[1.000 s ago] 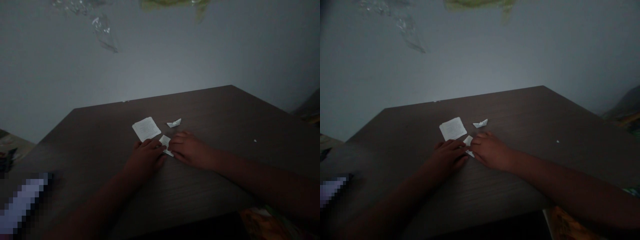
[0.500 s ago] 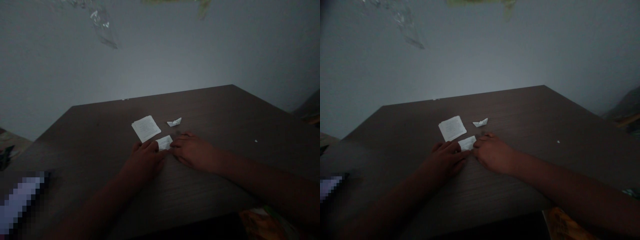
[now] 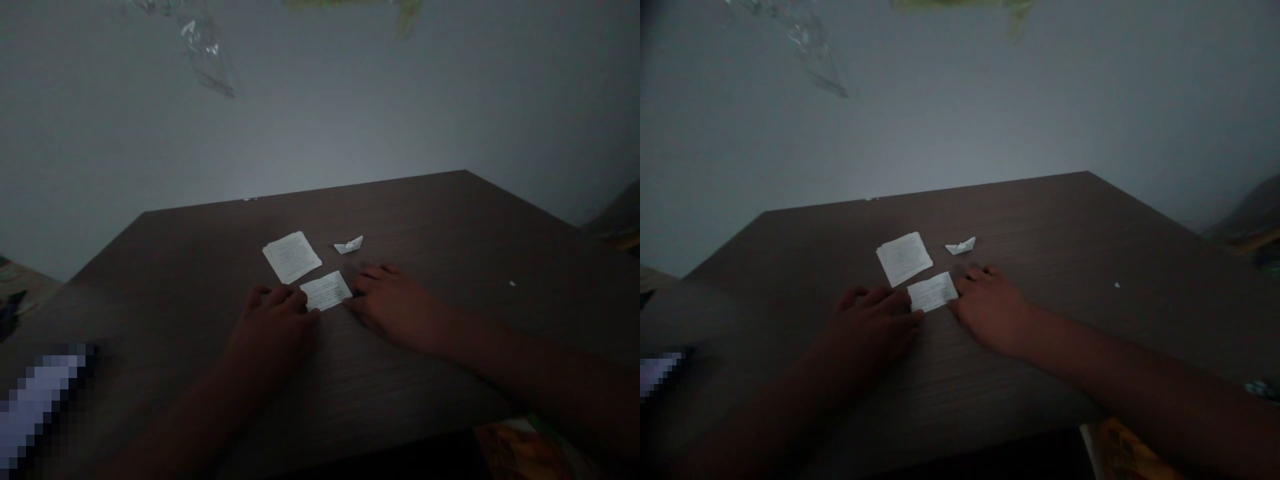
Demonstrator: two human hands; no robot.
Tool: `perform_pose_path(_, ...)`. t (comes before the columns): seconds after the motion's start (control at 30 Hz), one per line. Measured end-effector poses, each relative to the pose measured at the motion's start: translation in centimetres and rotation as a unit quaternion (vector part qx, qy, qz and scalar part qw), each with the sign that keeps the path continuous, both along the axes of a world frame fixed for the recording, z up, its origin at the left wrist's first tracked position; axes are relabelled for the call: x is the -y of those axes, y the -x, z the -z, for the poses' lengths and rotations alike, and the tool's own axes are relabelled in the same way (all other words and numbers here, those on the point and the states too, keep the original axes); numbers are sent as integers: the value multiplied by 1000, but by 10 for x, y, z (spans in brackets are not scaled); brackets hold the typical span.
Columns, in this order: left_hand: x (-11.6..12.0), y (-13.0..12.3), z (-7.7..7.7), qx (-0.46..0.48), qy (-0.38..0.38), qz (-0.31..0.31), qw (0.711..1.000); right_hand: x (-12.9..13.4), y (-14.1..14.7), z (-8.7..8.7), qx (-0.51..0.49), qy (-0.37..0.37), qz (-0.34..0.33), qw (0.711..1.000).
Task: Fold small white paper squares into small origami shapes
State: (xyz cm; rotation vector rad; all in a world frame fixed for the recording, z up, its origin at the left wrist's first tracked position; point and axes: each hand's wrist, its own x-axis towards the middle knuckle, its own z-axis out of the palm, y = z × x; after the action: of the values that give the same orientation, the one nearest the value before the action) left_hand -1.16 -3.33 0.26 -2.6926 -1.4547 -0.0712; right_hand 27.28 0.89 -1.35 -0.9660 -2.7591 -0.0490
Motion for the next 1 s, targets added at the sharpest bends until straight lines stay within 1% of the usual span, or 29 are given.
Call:
perform_pose_path(0.2,-2,7,11,16,-13,15,1000,-4,-5,0,-27,13,7,1000)
perform_pose_path(0.3,-7,3,20,34,16,33,999,-6,-6,2,-32,17,8,999)
perform_pose_path(0.37,-12,-1,23,49,42,28,998,-8,-5,2,-27,23,15,999)
perform_pose_path(0.43,-16,-5,21,60,64,22,996,-10,-2,0,-13,29,32,999)
perform_pose_path(0.53,-22,-7,12,67,103,26,992,-13,1,-7,25,35,56,997)
perform_pose_path(0.63,-25,-7,9,92,107,29,990,-15,1,-14,33,42,58,997)
perform_pose_path(0.77,-31,-2,19,131,84,32,987,-17,-2,-14,19,27,24,999)
perform_pose_path(0.87,-37,2,26,156,88,50,983,-20,-4,-9,9,-1,-21,1000)
perform_pose_path(1.0,-44,6,32,185,97,83,974,-25,-7,-3,-8,-29,-65,997)
